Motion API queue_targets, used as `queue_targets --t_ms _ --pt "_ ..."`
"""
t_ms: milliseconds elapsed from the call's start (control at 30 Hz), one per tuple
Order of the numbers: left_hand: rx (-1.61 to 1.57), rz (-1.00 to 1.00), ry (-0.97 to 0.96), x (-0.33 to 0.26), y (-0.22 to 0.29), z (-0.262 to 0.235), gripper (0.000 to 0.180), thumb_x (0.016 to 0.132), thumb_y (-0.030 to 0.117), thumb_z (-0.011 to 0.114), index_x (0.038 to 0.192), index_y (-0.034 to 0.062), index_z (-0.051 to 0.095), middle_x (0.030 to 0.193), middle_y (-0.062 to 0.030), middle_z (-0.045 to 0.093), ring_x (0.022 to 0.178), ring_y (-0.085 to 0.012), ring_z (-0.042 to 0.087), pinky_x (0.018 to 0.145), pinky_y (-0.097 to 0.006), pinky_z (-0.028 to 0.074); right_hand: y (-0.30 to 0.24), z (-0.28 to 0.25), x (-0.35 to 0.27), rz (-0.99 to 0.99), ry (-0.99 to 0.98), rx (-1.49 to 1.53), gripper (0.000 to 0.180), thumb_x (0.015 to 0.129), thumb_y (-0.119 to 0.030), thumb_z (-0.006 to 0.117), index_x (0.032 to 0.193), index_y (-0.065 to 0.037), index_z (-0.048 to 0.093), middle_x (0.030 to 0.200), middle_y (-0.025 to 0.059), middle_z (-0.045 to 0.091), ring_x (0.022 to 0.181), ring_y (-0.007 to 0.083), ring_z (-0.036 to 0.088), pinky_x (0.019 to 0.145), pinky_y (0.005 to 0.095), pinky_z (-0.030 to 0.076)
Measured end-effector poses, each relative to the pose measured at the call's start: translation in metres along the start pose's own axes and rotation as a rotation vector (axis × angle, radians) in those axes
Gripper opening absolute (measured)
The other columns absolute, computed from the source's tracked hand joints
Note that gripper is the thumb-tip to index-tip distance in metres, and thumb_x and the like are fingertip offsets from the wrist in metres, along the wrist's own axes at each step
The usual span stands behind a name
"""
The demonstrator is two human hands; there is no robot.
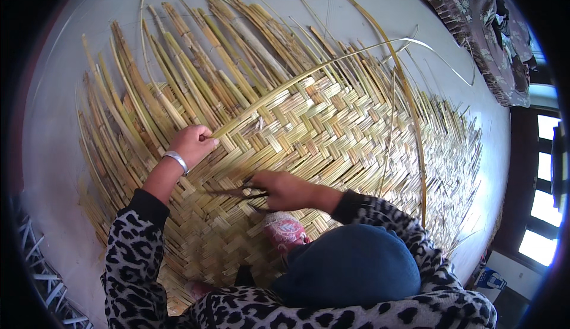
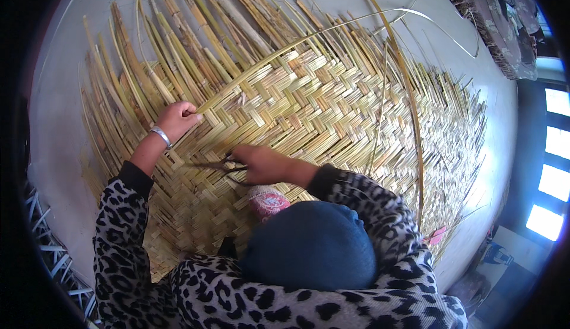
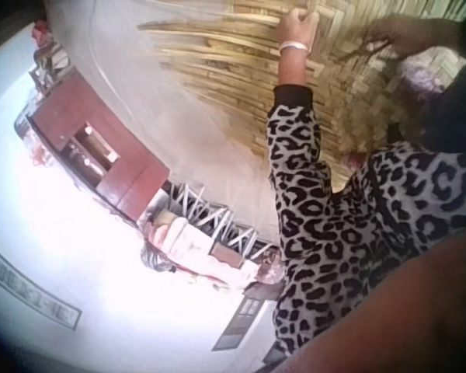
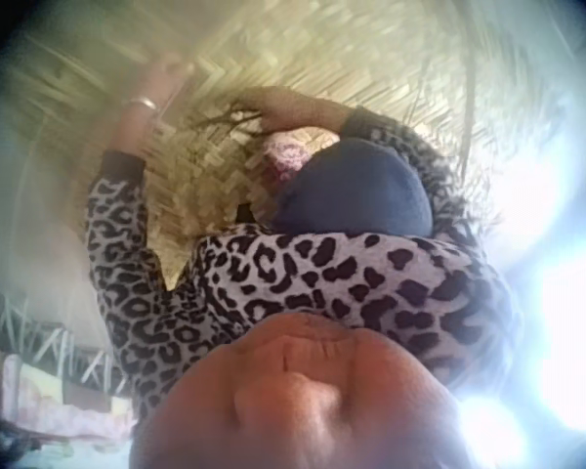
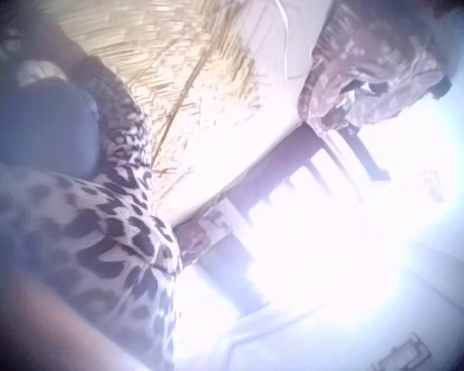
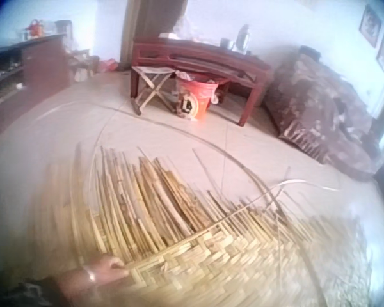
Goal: The person weaves a large circular basket by interlacing long dried palm strips. They use scissors to trim excess material and continue weaving the pattern around the basket's edge.
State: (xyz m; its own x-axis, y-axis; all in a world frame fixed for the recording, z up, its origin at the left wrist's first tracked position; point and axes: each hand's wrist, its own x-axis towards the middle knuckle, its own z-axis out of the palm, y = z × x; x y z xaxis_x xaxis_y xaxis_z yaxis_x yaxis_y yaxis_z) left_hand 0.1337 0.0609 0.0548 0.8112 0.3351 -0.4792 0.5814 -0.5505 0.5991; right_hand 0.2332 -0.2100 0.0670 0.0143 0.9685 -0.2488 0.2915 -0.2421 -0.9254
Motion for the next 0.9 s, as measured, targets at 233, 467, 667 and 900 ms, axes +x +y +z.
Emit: queue_targets --t_ms 233,467,667,900 --pt "-0.293 0.038 -0.020 0.031 0.021 0.020 0.029 0.086 0.028 0.072 0.086 -0.0002 0.066 0.066 -0.0066 0.061 0.059 -0.0140 0.053 0.060 -0.030 0.047 0.043 -0.088 -0.074 0.483 0.667 0.291 0.046 0.087 -0.029 0.073 0.111 0.001 0.049 0.084 0.0082 0.061 0.076 0.0126 0.057 0.066 0.0285 0.049" --pt "-0.232 0.030 0.035 0.041 0.047 0.026 0.027 0.085 0.027 0.072 0.086 0.0007 0.067 0.066 -0.0105 0.062 0.058 -0.0178 0.055 0.059 -0.032 0.047 0.063 -0.159 -0.087 0.557 0.697 0.587 0.045 0.093 -0.057 0.055 0.100 -0.013 0.049 0.082 0.0002 0.058 0.069 0.0064 0.053 0.057 0.0199 0.044" --pt "-0.205 0.086 0.089 0.036 0.051 0.026 0.027 0.086 0.027 0.071 0.081 0.0016 0.065 0.059 -0.0044 0.054 0.055 -0.0119 0.050 0.055 -0.030 0.044 0.054 -0.188 -0.064 0.530 0.636 0.528 0.049 0.093 -0.060 0.054 0.100 -0.011 0.050 0.081 0.0006 0.057 0.068 0.0062 0.053 0.057 0.0210 0.047" --pt "-0.155 0.103 0.096 0.034 0.052 0.026 0.028 0.084 0.028 0.073 0.082 0.0015 0.065 0.061 -0.0087 0.055 0.055 -0.0161 0.051 0.056 -0.032 0.044 0.052 -0.227 -0.047 0.505 0.525 0.563 0.046 0.087 -0.057 0.064 0.087 -0.012 0.053 0.072 -0.0017 0.055 0.055 0.0052 0.053 0.046 0.0189 0.045"
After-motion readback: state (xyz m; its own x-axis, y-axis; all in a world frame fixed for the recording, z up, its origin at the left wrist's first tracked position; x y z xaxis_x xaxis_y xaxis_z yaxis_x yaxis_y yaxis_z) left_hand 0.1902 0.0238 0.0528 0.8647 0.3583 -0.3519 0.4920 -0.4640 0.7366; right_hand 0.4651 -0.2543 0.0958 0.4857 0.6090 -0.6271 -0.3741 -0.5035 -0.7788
